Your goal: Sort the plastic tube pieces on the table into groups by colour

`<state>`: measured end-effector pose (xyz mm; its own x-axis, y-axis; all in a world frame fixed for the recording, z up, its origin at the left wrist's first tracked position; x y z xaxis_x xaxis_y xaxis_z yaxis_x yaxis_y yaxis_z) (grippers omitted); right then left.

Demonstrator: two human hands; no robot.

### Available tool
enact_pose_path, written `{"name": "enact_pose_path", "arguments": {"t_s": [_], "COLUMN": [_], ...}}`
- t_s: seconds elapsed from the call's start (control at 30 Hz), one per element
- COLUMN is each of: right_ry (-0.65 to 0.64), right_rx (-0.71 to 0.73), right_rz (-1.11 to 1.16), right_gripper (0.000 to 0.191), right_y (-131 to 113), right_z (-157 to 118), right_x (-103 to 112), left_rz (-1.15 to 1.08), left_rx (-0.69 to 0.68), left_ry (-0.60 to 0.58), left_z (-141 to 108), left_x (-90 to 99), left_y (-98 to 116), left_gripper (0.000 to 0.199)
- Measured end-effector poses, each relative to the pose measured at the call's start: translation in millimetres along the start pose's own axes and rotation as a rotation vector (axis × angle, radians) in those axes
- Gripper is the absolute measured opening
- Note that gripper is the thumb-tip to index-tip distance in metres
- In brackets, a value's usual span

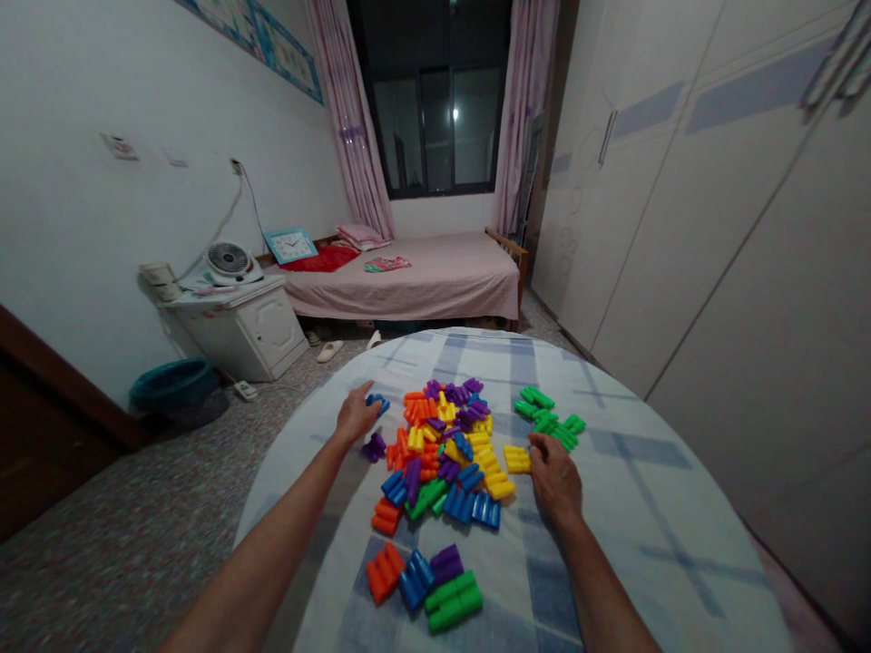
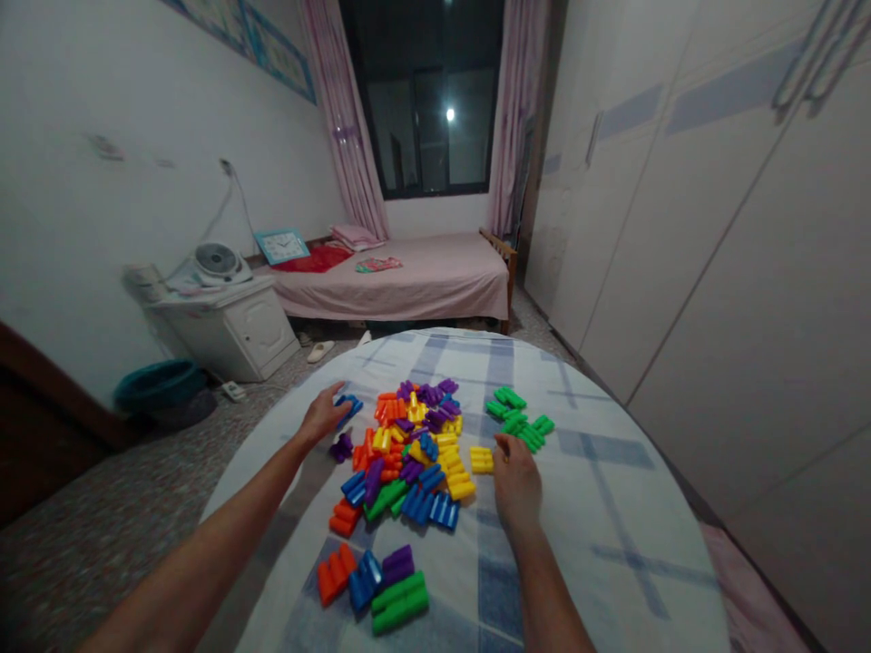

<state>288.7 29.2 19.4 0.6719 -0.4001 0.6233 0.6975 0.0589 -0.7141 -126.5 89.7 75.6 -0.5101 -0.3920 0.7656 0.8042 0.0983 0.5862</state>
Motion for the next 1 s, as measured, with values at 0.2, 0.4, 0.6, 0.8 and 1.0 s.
{"name": "enact_pose_path", "arguments": {"t_s": [0.2, 0.4, 0.6, 0.8, 1.0], "right_ry": [0.006, 0.001, -0.015, -0.02, -0.014], "right_rx": [-0.001, 0.002, 0.003, -0.005, 0.017], "right_rz": [0.005, -0.002, -0.001, 0.016, -0.005], "right_gripper": [0.033, 0.034, 0.033, 0.033, 0.033], "right_y": [2, -1, -3, -2, -4], "right_z": [1, 1, 0, 0, 1], "right_x": [-1, 0, -1, -2, -3], "left_rz": [-0.008, 0.099, 0.168, -0.079, -0.058], "left_rx": [-0.511, -0.674, -0.632, -0.452, -0.521], "left_ry": [-0.165, -0.456, -0.452, -0.354, -0.482], "left_z": [-71, -127, -121, -108, -135], "left_x": [-30.6, -86.0, -101.6, -74.4, -63.9], "left_y": [114, 162, 164, 155, 165], "left_gripper": [0.035, 0.031, 0.02, 0.019, 0.017]}}
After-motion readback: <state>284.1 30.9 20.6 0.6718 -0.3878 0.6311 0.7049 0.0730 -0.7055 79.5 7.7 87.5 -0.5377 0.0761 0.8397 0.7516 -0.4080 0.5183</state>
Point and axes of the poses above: each hand's wrist, its own z-axis towards the middle knuckle, its own x-axis out of the back of the hand, y = z × x, the point moved 10 cm from there along z, towards the middle knuckle
